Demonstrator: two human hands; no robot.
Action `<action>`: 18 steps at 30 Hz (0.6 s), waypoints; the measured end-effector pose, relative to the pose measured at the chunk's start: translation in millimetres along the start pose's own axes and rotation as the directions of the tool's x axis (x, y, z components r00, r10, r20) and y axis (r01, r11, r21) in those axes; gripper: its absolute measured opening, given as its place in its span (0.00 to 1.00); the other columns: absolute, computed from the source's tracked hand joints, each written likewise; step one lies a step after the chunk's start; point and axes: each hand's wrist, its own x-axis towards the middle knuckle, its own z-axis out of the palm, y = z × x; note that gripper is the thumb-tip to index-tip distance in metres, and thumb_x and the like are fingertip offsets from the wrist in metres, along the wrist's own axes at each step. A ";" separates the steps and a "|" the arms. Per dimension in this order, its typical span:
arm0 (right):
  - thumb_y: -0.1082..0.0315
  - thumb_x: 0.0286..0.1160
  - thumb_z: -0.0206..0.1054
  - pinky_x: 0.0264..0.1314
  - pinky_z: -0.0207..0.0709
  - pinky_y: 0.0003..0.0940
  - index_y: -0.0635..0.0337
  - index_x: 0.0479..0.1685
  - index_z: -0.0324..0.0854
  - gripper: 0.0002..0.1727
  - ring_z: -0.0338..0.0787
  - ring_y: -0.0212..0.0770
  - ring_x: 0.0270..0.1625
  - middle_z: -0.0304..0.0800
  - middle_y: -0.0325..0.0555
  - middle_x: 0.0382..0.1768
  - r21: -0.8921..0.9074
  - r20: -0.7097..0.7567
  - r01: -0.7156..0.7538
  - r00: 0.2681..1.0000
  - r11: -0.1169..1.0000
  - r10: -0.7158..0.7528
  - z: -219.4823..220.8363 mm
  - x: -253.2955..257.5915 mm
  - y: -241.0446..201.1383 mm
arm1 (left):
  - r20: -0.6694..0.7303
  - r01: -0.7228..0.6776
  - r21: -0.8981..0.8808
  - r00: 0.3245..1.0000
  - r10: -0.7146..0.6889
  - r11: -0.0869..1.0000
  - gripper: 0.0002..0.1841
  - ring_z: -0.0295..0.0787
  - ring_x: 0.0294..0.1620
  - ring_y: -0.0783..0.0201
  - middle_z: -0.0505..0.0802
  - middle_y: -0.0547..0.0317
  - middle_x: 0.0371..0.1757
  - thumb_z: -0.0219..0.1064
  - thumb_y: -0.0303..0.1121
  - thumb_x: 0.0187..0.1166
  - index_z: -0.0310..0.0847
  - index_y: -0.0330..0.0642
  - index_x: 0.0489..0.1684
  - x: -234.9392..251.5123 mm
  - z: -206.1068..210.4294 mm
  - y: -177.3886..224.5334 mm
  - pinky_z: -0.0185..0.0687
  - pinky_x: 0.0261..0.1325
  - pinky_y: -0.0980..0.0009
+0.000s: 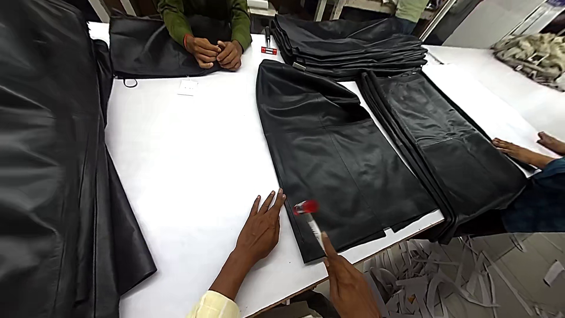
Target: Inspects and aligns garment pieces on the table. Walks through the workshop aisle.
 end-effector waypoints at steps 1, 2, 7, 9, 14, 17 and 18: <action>0.55 0.92 0.47 0.23 0.83 0.45 0.45 0.87 0.72 0.27 0.88 0.46 0.23 0.90 0.47 0.31 -0.037 0.062 -0.029 0.998 0.999 0.032 1.5 2.4 0.5 | 0.000 0.006 -0.008 1.000 -0.006 1.000 0.29 0.50 0.96 0.62 0.64 0.62 0.94 0.42 0.37 0.89 0.60 0.43 0.92 -0.5 -0.3 -0.4 0.39 0.96 0.45; 0.54 0.92 0.46 0.26 0.84 0.46 0.43 0.87 0.71 0.27 0.89 0.48 0.25 0.90 0.48 0.31 -0.036 0.086 -0.049 0.995 0.998 0.052 2.0 3.9 0.9 | 0.004 0.007 -0.009 1.000 -0.007 1.000 0.29 0.50 0.96 0.63 0.64 0.61 0.94 0.43 0.36 0.89 0.60 0.43 0.91 -0.7 -0.9 -0.6 0.39 0.96 0.45; 0.56 0.92 0.46 0.25 0.84 0.43 0.50 0.84 0.75 0.27 0.88 0.44 0.24 0.92 0.47 0.33 0.028 -0.041 0.005 0.999 1.000 -0.004 4.4 15.4 0.0 | 0.023 0.025 -0.002 0.999 -0.025 1.000 0.30 0.49 0.96 0.63 0.63 0.61 0.94 0.44 0.35 0.88 0.58 0.43 0.92 0.9 -1.2 0.4 0.37 0.96 0.45; 0.53 0.92 0.45 0.27 0.83 0.47 0.40 0.86 0.72 0.27 0.89 0.49 0.26 0.90 0.48 0.32 -0.023 0.104 -0.033 0.994 0.999 0.035 5.9 16.1 -1.7 | 0.012 0.023 -0.006 1.000 -0.023 1.000 0.29 0.49 0.96 0.65 0.64 0.63 0.94 0.45 0.35 0.88 0.60 0.44 0.91 -0.4 -0.6 -0.4 0.38 0.96 0.46; 0.56 0.91 0.46 0.25 0.83 0.40 0.49 0.83 0.76 0.27 0.86 0.43 0.23 0.90 0.46 0.32 0.023 -0.072 0.015 0.997 1.000 -0.013 7.1 22.8 -4.7 | -0.050 0.030 -0.047 0.998 -0.033 0.998 0.29 0.52 0.95 0.63 0.64 0.59 0.94 0.44 0.34 0.88 0.61 0.42 0.91 0.0 0.1 -0.6 0.42 0.96 0.49; 0.52 0.93 0.44 0.36 0.84 0.50 0.35 0.89 0.67 0.28 0.92 0.53 0.34 0.91 0.51 0.38 -0.053 0.209 -0.107 0.971 0.993 0.116 0.6 30.9 -4.9 | -0.126 0.028 -0.073 0.991 -0.037 0.997 0.31 0.54 0.95 0.61 0.65 0.53 0.93 0.45 0.32 0.85 0.58 0.36 0.91 -1.8 0.7 -0.2 0.46 0.95 0.52; 0.52 0.93 0.44 0.36 0.85 0.49 0.34 0.89 0.67 0.27 0.91 0.52 0.34 0.91 0.51 0.37 -0.031 0.202 -0.101 0.974 0.994 0.106 -2.5 34.7 -4.2 | -0.162 0.027 -0.093 0.986 -0.042 0.995 0.31 0.55 0.94 0.61 0.66 0.52 0.93 0.45 0.32 0.86 0.57 0.34 0.91 -0.8 0.3 -0.9 0.47 0.95 0.52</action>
